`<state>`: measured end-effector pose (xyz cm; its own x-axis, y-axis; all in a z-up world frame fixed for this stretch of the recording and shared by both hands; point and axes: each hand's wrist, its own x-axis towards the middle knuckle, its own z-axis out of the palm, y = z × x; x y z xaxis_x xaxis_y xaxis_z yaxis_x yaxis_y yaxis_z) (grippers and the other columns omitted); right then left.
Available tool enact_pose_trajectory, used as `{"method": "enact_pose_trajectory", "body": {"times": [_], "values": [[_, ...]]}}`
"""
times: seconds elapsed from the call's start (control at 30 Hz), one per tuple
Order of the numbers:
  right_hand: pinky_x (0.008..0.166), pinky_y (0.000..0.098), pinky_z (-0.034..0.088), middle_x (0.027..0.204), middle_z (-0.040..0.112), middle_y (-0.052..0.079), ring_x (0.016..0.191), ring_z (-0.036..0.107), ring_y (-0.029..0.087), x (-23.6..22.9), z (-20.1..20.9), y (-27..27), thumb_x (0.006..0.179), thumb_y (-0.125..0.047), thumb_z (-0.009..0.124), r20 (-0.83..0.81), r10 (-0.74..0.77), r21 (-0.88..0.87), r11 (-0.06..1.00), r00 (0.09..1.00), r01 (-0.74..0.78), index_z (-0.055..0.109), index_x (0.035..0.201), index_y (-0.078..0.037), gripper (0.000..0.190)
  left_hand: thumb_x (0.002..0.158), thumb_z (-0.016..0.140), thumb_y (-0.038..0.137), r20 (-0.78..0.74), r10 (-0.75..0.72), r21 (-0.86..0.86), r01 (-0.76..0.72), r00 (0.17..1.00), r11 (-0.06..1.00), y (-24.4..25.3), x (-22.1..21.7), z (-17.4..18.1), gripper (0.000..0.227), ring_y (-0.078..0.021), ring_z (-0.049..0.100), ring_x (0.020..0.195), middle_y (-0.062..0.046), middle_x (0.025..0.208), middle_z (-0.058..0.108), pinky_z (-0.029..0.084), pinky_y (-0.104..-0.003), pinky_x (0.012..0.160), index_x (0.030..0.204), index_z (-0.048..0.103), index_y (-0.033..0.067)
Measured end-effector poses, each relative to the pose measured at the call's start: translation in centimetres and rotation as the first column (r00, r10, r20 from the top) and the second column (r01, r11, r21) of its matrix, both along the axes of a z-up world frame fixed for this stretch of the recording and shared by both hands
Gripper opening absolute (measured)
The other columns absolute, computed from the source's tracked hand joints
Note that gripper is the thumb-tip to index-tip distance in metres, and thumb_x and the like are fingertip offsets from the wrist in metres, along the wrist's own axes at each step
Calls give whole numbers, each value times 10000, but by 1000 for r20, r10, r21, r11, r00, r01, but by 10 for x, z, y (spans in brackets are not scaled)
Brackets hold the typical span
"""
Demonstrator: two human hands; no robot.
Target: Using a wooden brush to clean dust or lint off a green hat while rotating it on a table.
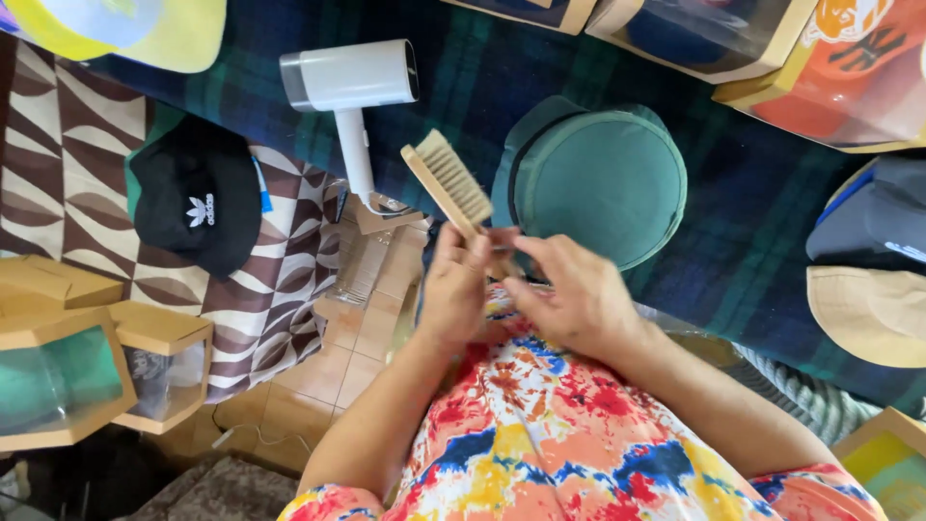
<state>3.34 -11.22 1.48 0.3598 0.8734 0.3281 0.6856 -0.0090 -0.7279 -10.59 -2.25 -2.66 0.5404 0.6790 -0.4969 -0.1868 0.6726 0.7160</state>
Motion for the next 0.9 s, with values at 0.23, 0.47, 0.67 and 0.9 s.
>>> {"method": "enact_pose_trajectory", "body": {"times": [0.23,0.47,0.67,0.9], "values": [[721,669,503,911,652,369,892,645,590,-12,7,-2,917,-189,543,-440,-65,-512,838,896,-190,460,1234,5,381,880,630,-69,200,-408,22,412,891,911,9,-41,-115,375,-310,731,675,-213,1011,700,624,-398,613,1241,587,26],[830,615,523,914,705,250,958,664,500,-9,3,0,1042,-514,435,-325,-147,-832,515,934,-208,524,970,-106,424,1022,624,411,-27,-390,-419,344,920,840,95,-20,-145,557,-363,682,1089,-188,1202,668,562,-520,933,1437,545,47],[747,555,564,821,678,233,883,700,436,-39,-82,-30,1049,-504,484,-200,-266,-813,582,943,-8,536,915,-146,385,1003,654,345,133,-518,-493,510,845,705,115,5,-191,401,-324,710,967,-131,1083,706,579,-508,932,1275,674,51],[790,531,587,862,737,163,946,713,402,-63,-84,-57,964,-592,562,-340,-435,-809,588,834,-23,615,888,-186,417,1038,596,200,184,-584,-409,602,791,686,103,14,-211,99,-259,748,869,-15,817,657,566,-481,934,984,645,133]]}}
